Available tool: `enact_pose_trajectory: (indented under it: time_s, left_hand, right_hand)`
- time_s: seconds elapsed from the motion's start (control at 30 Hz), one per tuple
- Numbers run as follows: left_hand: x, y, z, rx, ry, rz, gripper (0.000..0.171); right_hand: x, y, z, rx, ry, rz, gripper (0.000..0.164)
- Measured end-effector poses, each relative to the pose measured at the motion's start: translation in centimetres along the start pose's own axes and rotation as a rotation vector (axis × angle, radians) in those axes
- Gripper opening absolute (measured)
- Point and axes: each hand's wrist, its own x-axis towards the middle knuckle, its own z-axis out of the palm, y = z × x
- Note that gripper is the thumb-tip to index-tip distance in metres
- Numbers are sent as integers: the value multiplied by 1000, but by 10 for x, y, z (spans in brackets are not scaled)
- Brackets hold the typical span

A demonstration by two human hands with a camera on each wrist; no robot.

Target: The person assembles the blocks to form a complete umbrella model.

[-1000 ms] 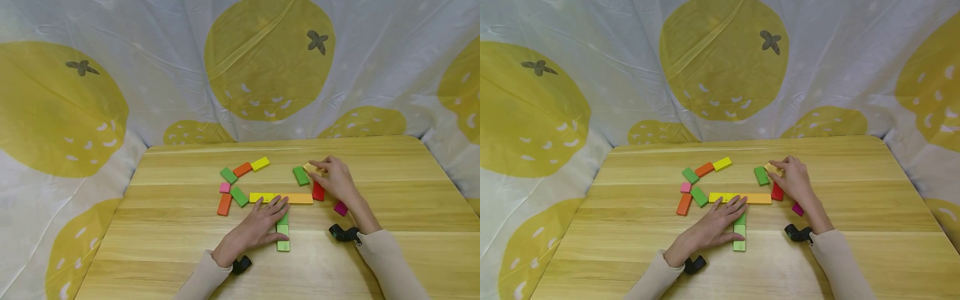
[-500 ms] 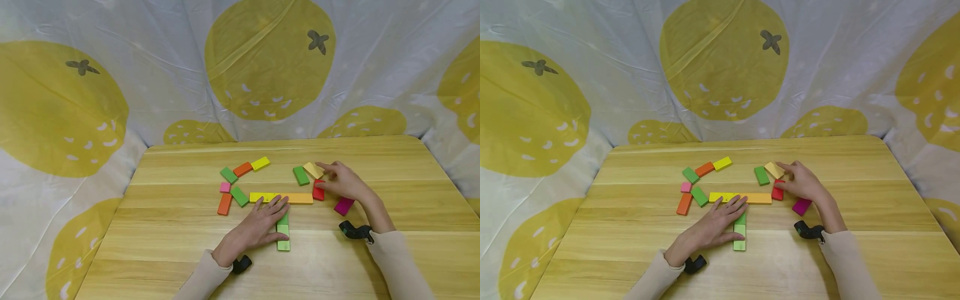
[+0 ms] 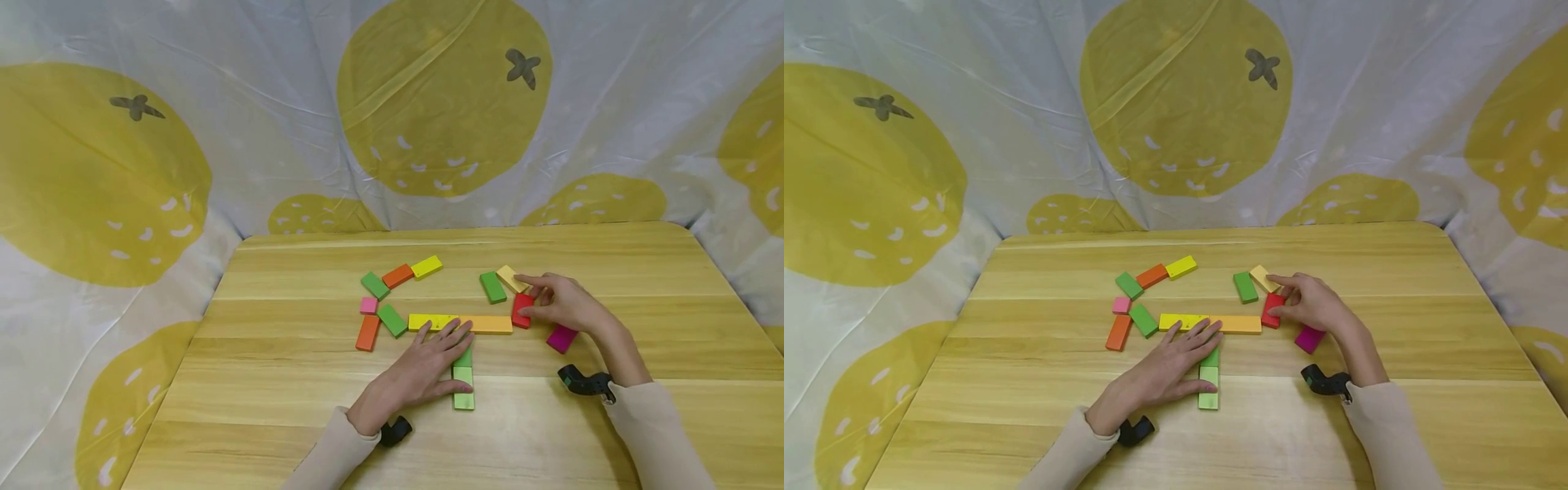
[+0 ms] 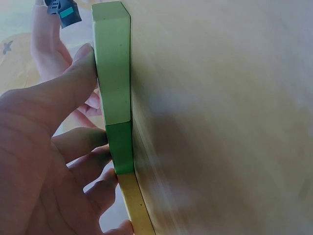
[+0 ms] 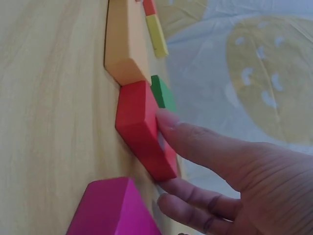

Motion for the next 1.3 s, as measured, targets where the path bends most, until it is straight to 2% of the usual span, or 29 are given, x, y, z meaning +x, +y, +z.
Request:
enact_pose_trajectory:
  time_s: [0.33, 0.7, 0.8, 1.03, 1.1, 1.3]
  left_hand:
    - [0, 0, 0, -4, 0, -2, 85]
    - [0, 0, 0, 4, 0, 0, 85]
    - [1, 0, 0, 4, -1, 1, 85]
    - [0, -1, 0, 2, 1, 2, 85]
    - [0, -1, 0, -2, -2, 1, 85]
    - [1, -1, 1, -24, -15, -10, 85]
  right_hand:
    - [-1, 9, 5, -12, 66, -17, 57]
    - [0, 12, 4, -10, 66, -15, 54]
    - [1, 12, 6, -28, 109, -16, 50]
    - [11, 7, 18, -98, 318, -7, 39]
    - [14, 7, 21, -102, 334, -12, 35]
    - [19, 4, 24, -76, 311, 2, 32]
